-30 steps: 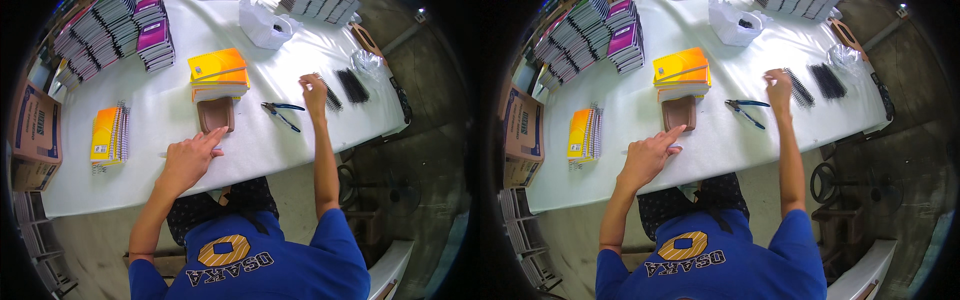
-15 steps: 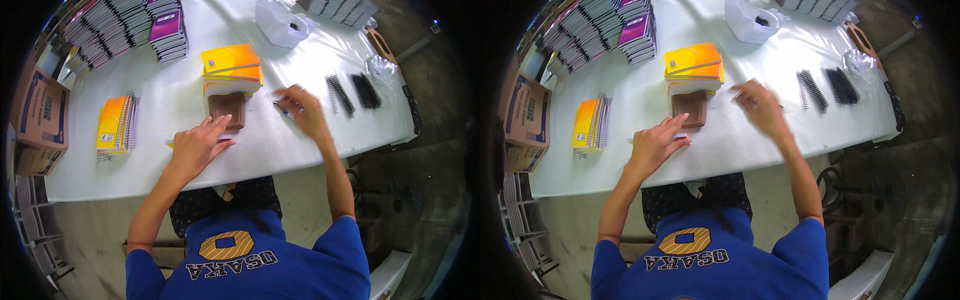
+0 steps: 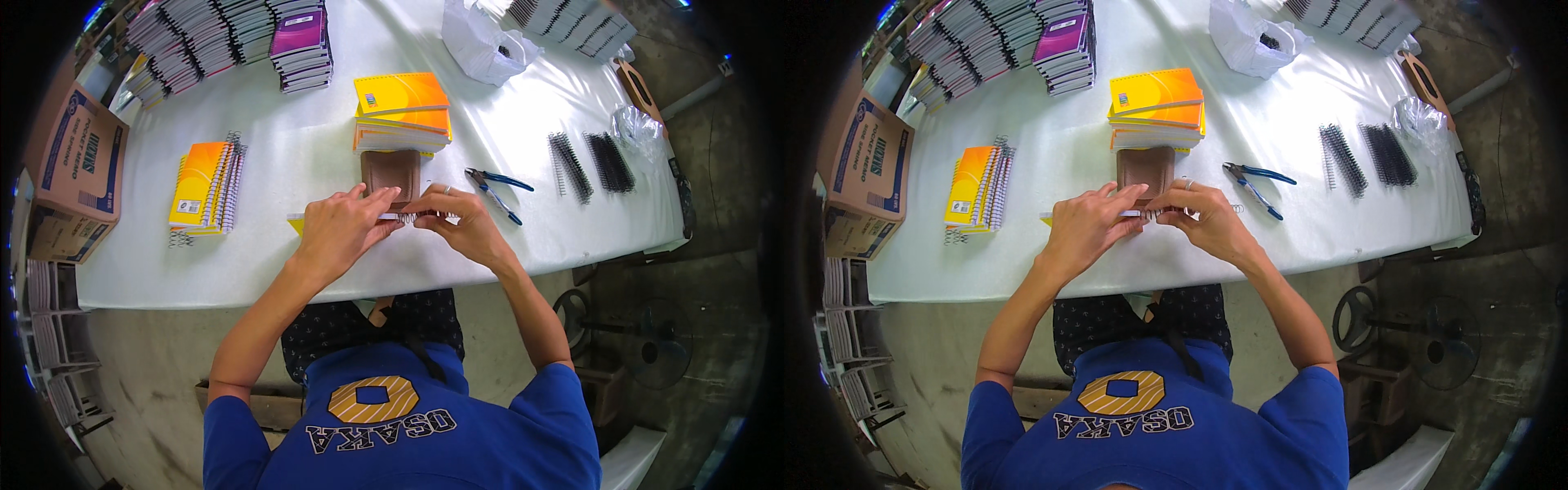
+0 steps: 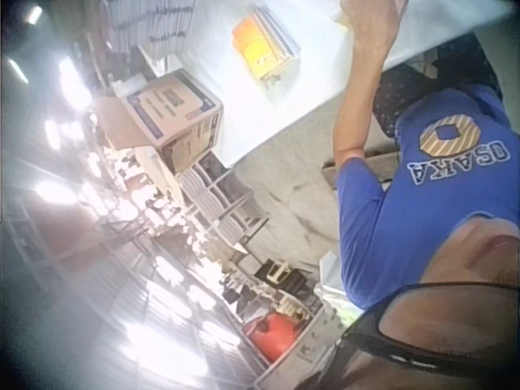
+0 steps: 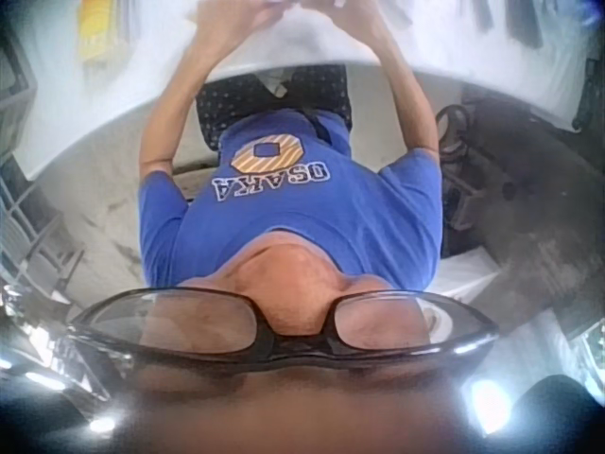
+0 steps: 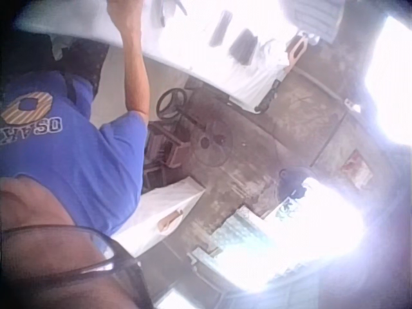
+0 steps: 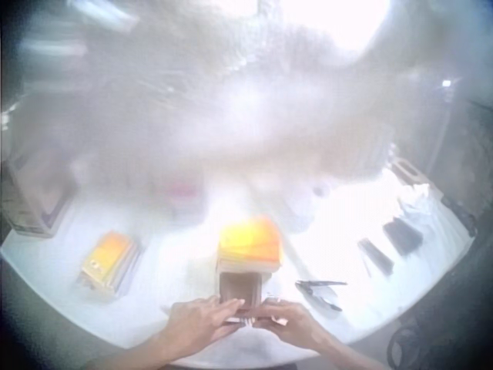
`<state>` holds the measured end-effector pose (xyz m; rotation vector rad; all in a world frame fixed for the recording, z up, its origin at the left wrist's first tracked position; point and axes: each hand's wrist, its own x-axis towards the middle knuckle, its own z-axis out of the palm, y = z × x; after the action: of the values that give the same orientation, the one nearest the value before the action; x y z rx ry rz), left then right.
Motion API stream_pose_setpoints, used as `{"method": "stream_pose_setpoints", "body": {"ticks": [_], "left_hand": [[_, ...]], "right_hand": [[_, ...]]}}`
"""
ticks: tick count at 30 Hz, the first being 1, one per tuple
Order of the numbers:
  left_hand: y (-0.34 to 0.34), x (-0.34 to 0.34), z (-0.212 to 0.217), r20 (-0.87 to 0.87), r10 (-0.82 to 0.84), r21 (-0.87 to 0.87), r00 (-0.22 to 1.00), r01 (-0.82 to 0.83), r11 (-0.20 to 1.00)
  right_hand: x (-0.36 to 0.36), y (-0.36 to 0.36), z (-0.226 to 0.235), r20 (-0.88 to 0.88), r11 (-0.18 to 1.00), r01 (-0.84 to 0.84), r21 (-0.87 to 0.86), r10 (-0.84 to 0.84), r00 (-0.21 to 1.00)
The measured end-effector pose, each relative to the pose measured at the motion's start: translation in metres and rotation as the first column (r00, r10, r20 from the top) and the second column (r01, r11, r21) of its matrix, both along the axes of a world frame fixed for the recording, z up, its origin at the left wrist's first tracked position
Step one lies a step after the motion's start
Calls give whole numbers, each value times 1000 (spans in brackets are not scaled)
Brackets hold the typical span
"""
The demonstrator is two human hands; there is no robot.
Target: The person binds notebooks by sliding a wire spiral through the holes, trimming the excess wire with pliers, and placing the finished notebook onto a stack.
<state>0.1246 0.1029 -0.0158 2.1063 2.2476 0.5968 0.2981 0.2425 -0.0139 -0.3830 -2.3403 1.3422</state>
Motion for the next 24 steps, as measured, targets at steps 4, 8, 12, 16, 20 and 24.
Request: {"method": "stream_pose_setpoints", "body": {"ticks": [4, 8, 12, 16, 20, 24], "left_hand": [[0, 2, 4, -14, 43, -70, 999, -44, 997], [0, 6, 9, 65, 7, -29, 998, -5, 1000], [-3, 1, 4, 142, -4, -58, 990, 13, 998], [-9, 1, 20, 19, -48, -187, 999, 51, 981], [-17, 4, 27, 43, -167, -390, 985, 171, 905], [-27, 4, 16, 28, -139, -59, 990, 141, 988]], "right_hand": [[1, -5, 13, 230, 990, -76, 117, 47, 972], [4, -7, 8, 188, 917, -83, 391, 9, 982], [-2, -20, 21, 192, 927, -30, 375, -46, 980], [-6, 6, 11, 265, 928, -208, 310, 125, 956], [-26, 29, 5, 132, 805, -137, 577, 74, 988], [-49, 37, -17, 261, 690, -247, 681, 87, 961]]}}
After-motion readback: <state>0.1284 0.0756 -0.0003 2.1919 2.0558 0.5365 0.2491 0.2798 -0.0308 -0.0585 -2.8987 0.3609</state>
